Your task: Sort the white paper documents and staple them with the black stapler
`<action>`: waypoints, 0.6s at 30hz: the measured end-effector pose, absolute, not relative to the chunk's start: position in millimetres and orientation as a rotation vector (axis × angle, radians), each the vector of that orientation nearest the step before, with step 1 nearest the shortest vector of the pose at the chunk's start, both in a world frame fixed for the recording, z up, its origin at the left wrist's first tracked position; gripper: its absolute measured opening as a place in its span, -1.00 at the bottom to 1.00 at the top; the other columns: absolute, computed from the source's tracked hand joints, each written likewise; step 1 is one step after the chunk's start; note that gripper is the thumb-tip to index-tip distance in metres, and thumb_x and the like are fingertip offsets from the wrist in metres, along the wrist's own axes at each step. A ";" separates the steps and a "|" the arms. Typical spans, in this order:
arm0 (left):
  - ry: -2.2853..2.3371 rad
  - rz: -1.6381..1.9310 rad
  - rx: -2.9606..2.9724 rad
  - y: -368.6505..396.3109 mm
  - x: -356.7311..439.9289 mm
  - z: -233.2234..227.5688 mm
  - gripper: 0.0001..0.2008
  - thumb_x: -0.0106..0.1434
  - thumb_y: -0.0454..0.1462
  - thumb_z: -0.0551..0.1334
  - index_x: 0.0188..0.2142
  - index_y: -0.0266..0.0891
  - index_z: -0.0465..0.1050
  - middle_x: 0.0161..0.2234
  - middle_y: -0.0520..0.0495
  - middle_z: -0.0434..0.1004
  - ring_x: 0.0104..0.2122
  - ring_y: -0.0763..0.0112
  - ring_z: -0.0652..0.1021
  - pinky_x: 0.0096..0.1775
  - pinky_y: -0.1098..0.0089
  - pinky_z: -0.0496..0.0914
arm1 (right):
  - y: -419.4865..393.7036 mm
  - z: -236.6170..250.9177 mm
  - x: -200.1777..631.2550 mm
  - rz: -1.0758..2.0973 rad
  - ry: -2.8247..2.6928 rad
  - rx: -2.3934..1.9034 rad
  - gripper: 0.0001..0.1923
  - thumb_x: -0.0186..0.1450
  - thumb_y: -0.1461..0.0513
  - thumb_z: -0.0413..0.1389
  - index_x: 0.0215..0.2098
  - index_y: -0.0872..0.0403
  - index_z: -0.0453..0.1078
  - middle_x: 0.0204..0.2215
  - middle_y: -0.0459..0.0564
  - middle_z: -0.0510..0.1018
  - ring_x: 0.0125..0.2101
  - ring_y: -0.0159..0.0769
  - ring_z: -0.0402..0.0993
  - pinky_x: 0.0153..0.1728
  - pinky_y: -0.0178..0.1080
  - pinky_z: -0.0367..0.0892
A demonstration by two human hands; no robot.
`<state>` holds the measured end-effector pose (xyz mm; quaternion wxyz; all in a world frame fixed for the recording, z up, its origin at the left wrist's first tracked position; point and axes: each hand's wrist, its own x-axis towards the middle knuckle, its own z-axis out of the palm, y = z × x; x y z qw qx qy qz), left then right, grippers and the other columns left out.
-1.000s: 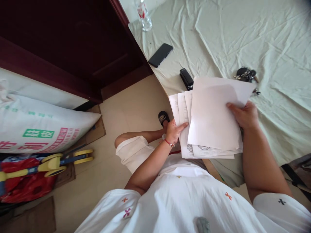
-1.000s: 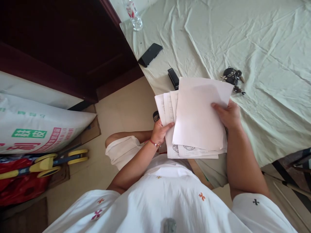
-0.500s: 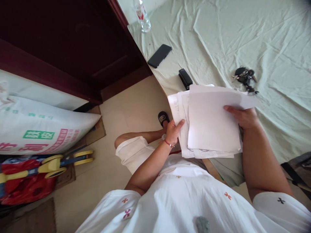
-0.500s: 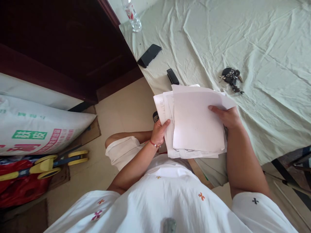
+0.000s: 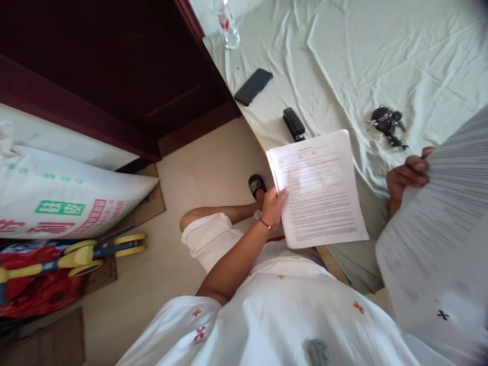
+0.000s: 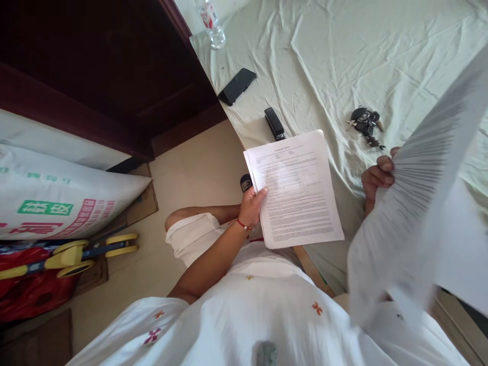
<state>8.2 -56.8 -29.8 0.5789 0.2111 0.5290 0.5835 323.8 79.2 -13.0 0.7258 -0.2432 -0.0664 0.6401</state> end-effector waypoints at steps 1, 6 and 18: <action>1.245 1.364 0.506 -56.8 8.1 -30.3 -0.45 0.02 0.07 0.53 -0.16 -0.26 0.59 -0.21 -0.12 0.73 -0.17 0.19 0.68 -0.05 0.20 0.51 | 79.2 -14.1 325.3 1.418 -0.166 -0.486 -0.80 0.23 0.34 0.18 -0.42 -0.14 0.41 -0.64 -0.27 0.42 -0.82 -0.59 0.15 -0.79 -0.55 0.20; 1.268 1.359 0.526 -56.7 7.6 -32.4 -0.44 0.02 0.08 0.53 -0.14 -0.26 0.60 -0.20 -0.13 0.73 -0.19 0.22 0.67 -0.04 0.21 0.50 | 78.1 -15.3 325.1 1.401 -0.279 -0.472 -0.90 0.19 0.27 0.28 -0.40 -0.07 0.47 -0.69 -0.28 0.31 -0.85 -0.68 -0.04 -0.85 -0.62 0.06; 1.288 1.347 0.527 -56.2 7.5 -33.0 -0.42 0.03 0.09 0.53 -0.13 -0.28 0.59 -0.22 -0.13 0.72 -0.23 0.24 0.66 -0.08 0.23 0.51 | 80.6 -10.7 321.5 1.310 -0.506 -0.677 -0.83 0.03 0.11 0.36 -0.46 -0.05 0.50 -0.71 -0.33 0.07 -0.72 -0.71 -0.55 -0.87 -0.58 -0.40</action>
